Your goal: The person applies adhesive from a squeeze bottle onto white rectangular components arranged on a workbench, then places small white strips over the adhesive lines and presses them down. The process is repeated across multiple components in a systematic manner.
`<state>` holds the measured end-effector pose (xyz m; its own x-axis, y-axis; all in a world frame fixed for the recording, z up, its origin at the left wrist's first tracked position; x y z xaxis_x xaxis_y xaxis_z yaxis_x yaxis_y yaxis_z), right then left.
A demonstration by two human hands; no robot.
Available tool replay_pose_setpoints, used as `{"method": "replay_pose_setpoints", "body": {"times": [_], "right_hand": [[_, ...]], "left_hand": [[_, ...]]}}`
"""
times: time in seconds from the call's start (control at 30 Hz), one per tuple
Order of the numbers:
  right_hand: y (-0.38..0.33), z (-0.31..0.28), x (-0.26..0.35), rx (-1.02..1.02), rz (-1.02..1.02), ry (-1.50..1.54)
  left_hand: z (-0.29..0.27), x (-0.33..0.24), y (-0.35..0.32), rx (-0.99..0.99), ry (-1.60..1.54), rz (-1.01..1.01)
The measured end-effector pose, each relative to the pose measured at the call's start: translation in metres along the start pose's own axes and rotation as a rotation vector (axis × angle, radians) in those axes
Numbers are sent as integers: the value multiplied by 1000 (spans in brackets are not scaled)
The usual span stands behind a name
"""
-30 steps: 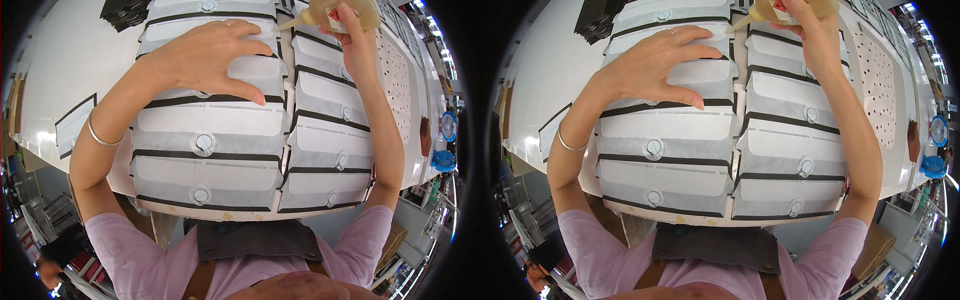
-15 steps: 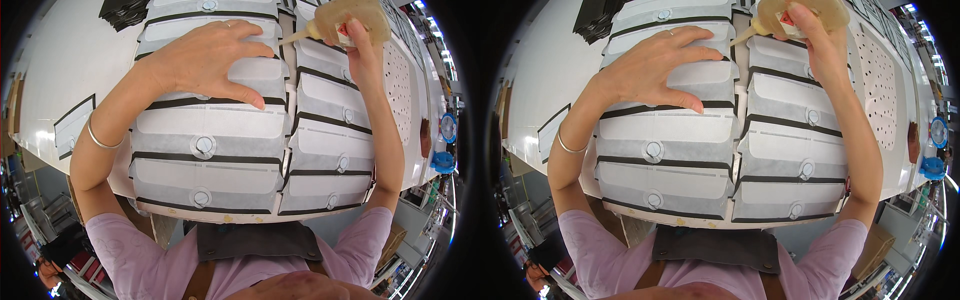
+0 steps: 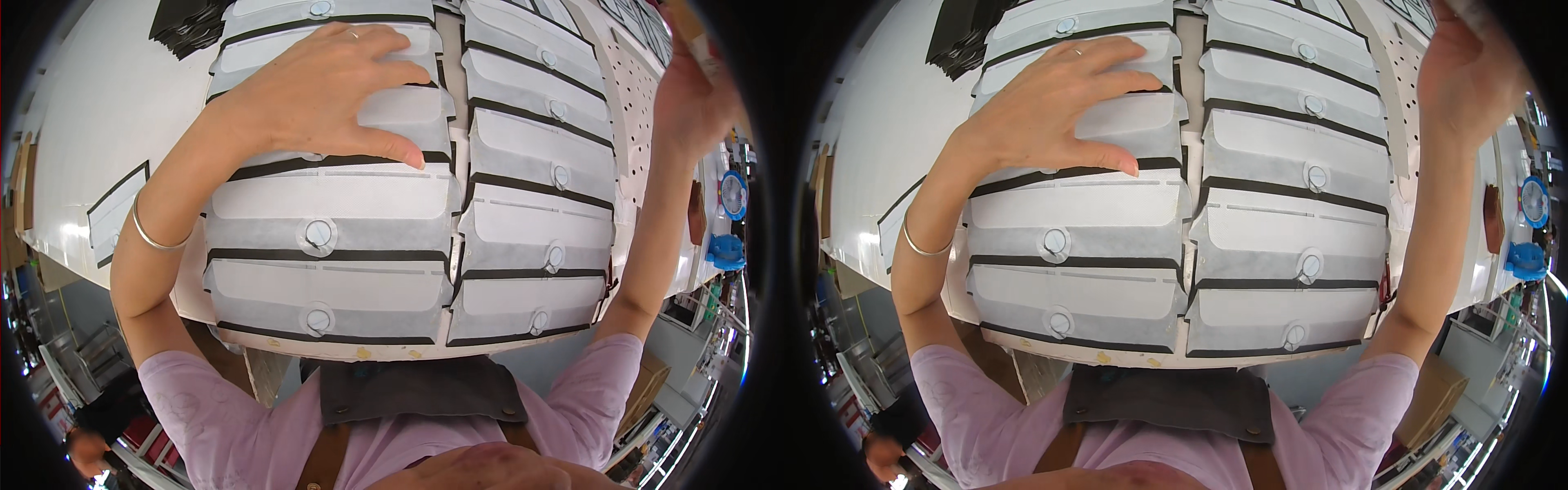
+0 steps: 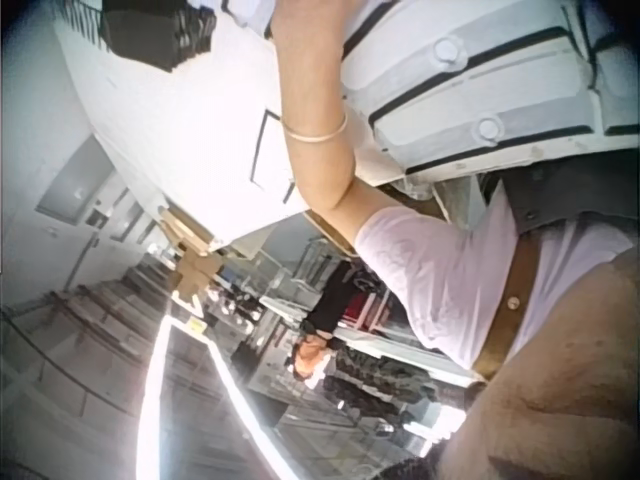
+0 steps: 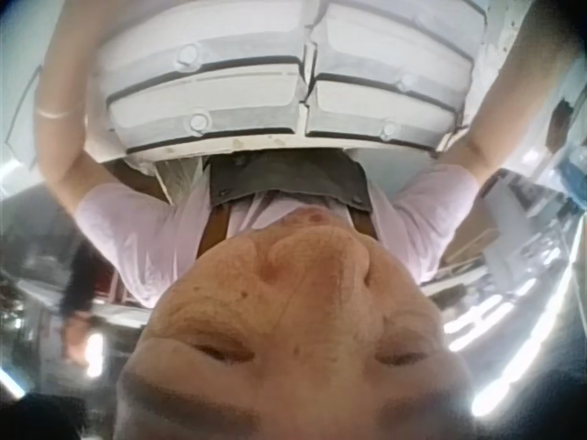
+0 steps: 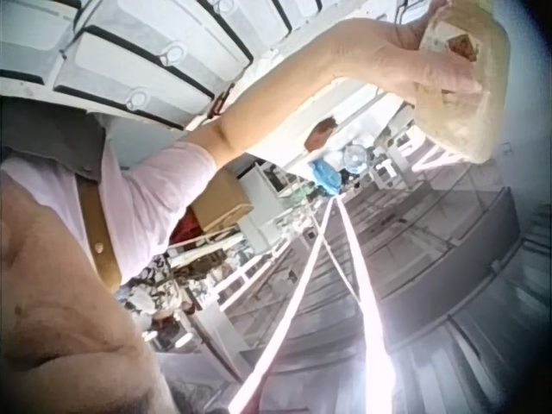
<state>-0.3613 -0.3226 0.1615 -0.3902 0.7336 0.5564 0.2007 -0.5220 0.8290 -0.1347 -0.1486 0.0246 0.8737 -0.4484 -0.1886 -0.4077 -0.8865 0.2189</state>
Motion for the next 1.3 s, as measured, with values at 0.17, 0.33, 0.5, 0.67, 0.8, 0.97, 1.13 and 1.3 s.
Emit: {"method": "replay_pose_setpoints", "body": {"times": [0.17,0.33,0.5,0.67,0.8,0.97,1.13,1.3], "right_hand": [[-68,-42,-85,189,505,87],[-101,-10,-90,290,583,44],[-109,-3,-92,268,625,44],[-109,-26,-114,247,575,-4],[-106,-21,-124,233,582,40],[-112,-27,-126,359,518,-98],[-102,-47,-98,313,464,-34],[-20,-50,-32,-8,410,698]], "left_hand": [[-6,-26,16,-82,-57,115],[4,-36,30,-87,-35,152],[8,-36,31,-77,-5,164],[10,-38,31,-60,-2,144],[12,-38,32,-50,1,131],[11,-40,33,-46,19,126],[8,-41,32,-78,50,139],[3,-40,27,-71,0,169]]}}
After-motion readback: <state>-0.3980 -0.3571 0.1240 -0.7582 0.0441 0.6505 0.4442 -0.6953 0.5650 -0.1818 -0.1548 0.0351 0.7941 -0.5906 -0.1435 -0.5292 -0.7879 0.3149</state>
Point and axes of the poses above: each hand's wrist, its own y-axis towards the middle knuckle, its own z-axis out of the palm, x = y × z, the point moved 10 cm from there along y, towards the middle knuckle
